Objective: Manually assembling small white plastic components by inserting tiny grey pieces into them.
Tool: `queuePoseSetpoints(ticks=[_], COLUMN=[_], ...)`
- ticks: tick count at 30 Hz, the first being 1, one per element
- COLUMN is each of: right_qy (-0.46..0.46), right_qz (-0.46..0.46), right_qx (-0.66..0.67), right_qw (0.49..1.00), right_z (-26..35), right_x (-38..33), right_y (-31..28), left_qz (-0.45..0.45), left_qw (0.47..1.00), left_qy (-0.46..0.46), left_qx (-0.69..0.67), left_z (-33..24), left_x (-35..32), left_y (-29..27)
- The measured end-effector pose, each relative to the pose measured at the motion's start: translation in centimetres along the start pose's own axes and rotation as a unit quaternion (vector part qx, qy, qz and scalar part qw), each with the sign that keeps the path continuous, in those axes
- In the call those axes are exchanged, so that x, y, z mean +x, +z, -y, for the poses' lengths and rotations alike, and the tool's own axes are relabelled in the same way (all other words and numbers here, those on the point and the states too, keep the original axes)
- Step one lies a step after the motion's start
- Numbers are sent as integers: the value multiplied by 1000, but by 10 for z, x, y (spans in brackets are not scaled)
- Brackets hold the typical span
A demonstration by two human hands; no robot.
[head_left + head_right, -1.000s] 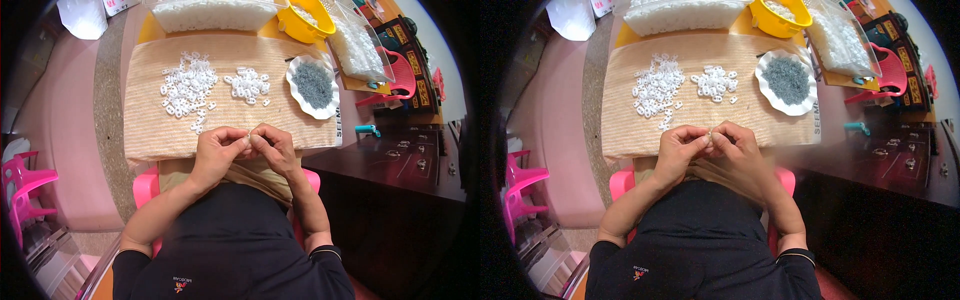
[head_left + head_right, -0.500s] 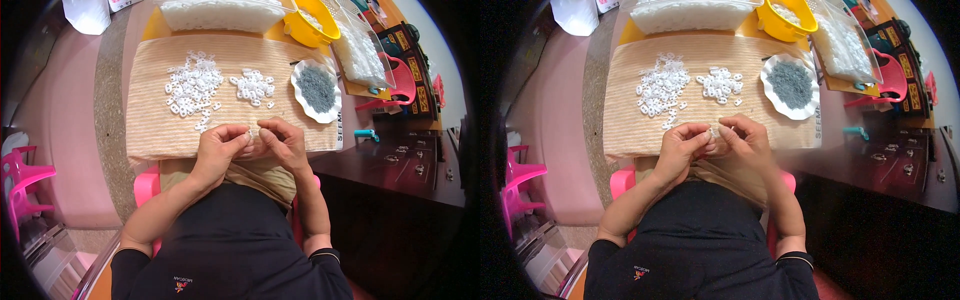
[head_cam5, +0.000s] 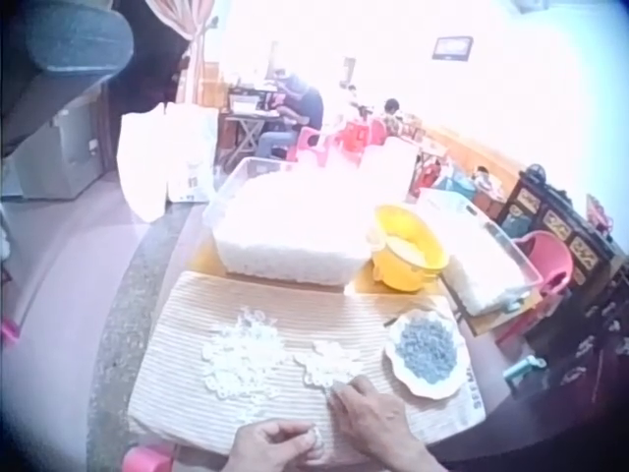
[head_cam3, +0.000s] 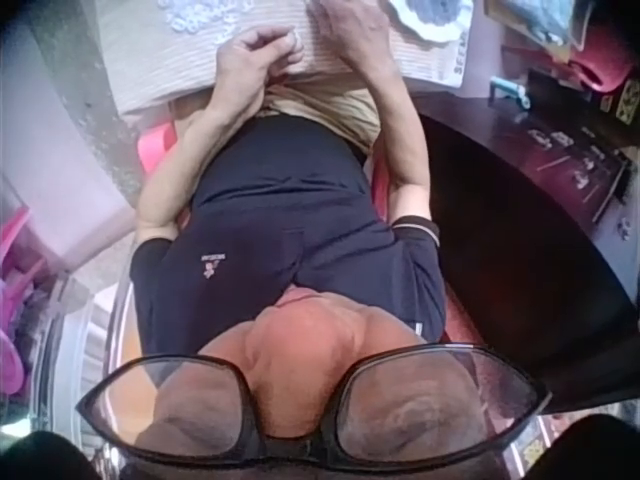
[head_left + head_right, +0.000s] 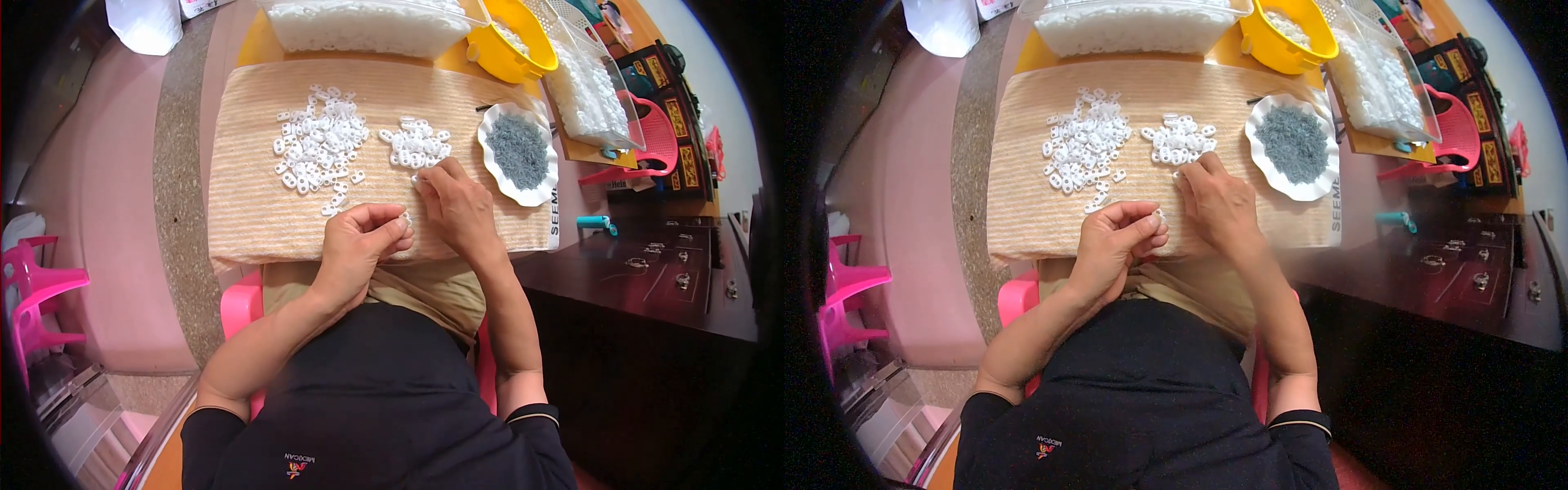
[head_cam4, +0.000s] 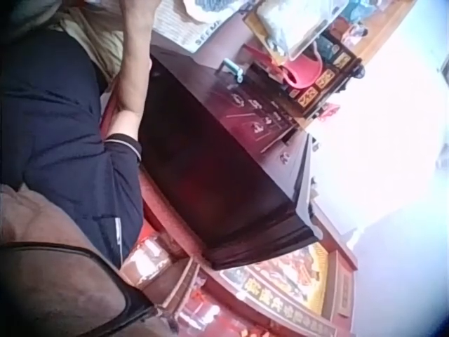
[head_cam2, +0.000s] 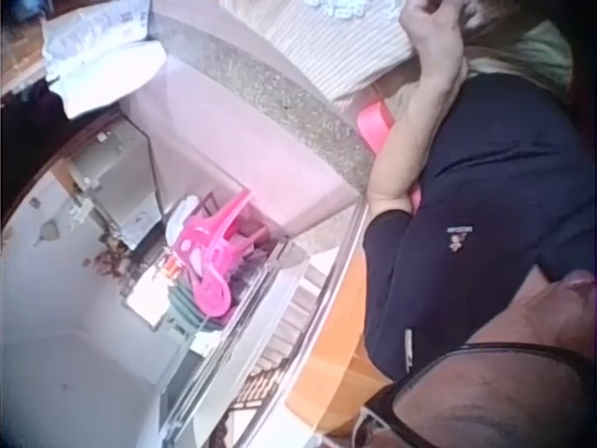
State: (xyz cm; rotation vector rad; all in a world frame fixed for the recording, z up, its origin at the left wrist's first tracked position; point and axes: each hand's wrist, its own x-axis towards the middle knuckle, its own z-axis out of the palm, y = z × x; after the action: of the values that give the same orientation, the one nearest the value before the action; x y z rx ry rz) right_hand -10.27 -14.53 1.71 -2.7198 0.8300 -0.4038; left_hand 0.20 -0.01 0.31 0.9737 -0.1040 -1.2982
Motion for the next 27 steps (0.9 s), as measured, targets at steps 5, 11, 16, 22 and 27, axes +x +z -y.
queuePoseSetpoints(ticks=[5, 11, 16, 22, 27], right_qy=[-4, -16, -32, -56, -54], right_qz=[19, 28, 42, 85, 110], right_qx=[33, 70, 71, 73, 79], right_qw=[999, 997, 996, 992, 989], right_z=[2, -2, -2, 0, 0], right_x=[-1, 0, -2, -3, -3], right_y=[-4, -4, -7, -14, -17], left_qz=[4, -6, -6, -12, -12], left_qw=[1000, 1000, 1000, 1000, 1000], left_qy=[10, 3, 3, 9, 12], left_qx=[-7, -7, 3, -10, -10], left_z=[-1, -3, -4, -5, -3], left_x=[0, -2, -3, -3, -1], left_y=[0, 3, 2, 3, 2])
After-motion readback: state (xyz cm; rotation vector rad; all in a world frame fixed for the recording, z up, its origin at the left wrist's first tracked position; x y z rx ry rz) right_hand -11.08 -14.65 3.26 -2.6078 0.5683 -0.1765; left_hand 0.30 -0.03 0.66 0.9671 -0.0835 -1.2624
